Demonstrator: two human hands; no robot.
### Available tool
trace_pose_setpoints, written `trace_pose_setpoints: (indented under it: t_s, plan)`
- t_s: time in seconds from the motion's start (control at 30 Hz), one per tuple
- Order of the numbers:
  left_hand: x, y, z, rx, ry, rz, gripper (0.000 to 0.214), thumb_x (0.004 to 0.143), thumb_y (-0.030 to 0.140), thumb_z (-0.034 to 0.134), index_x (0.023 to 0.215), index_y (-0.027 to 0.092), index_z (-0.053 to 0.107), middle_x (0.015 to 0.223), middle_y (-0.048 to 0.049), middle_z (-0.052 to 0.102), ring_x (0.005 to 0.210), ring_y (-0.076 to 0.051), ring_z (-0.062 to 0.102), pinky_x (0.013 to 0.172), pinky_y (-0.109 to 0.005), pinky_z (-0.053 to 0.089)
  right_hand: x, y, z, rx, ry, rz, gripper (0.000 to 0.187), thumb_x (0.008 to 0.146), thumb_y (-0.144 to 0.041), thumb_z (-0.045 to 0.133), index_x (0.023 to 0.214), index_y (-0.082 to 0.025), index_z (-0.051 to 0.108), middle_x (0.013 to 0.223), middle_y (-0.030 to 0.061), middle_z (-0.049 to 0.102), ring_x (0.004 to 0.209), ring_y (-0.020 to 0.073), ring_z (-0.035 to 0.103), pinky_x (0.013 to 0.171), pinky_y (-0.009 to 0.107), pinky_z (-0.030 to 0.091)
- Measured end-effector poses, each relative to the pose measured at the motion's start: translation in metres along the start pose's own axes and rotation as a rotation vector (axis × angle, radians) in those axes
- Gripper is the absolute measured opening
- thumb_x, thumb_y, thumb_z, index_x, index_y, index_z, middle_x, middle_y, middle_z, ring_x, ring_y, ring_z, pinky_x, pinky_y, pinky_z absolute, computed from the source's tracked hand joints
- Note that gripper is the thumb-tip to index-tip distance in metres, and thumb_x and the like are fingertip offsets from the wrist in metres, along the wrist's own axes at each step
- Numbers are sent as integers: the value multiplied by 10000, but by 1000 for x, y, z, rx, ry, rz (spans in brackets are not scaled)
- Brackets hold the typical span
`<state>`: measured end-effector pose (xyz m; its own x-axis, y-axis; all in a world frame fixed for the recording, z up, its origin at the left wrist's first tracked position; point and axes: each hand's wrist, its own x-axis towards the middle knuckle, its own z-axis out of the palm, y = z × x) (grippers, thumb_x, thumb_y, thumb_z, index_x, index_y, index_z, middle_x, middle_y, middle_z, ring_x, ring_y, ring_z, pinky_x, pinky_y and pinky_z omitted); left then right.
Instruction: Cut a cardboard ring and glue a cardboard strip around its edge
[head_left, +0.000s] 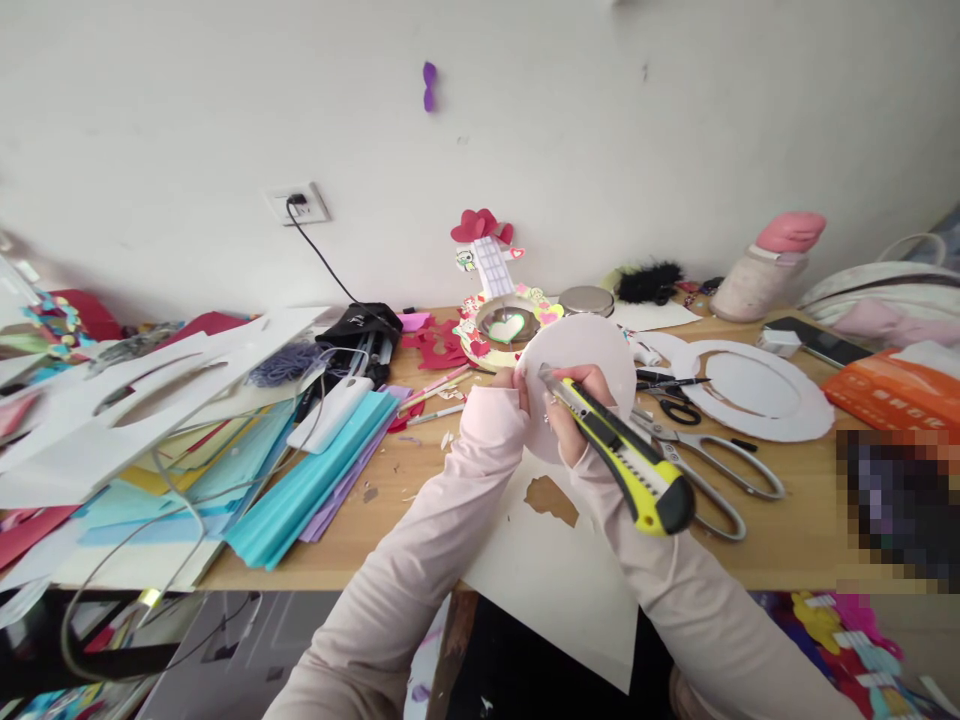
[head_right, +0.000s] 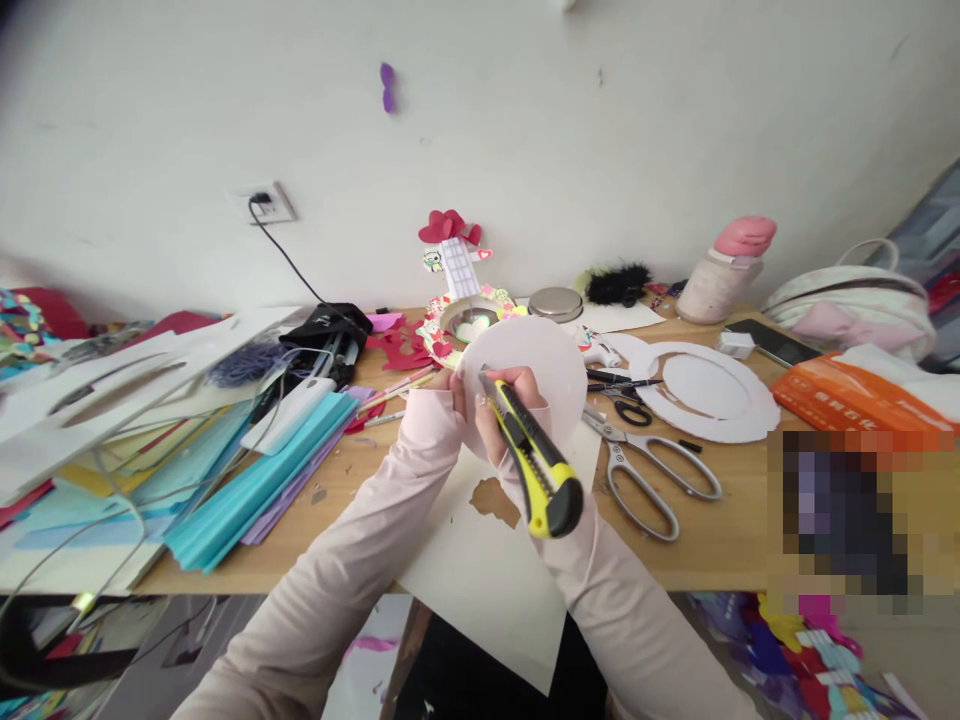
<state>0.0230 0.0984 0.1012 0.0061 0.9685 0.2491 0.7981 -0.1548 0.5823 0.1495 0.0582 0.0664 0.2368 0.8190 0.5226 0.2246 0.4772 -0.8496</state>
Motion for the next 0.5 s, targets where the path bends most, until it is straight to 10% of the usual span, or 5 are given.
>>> trace_pose_setpoints:
  t_s: [0.5]
  plan:
    - [2, 8, -10, 106, -26, -27, 287, 1076, 297, 423, 809, 260, 523, 758, -76, 676, 714, -253, 647, 649, -341, 409, 0, -13, -1, -45, -83, -28, 212, 889, -316, 676, 1075, -270, 587, 747, -46, 636, 660, 188, 621, 653, 331, 549]
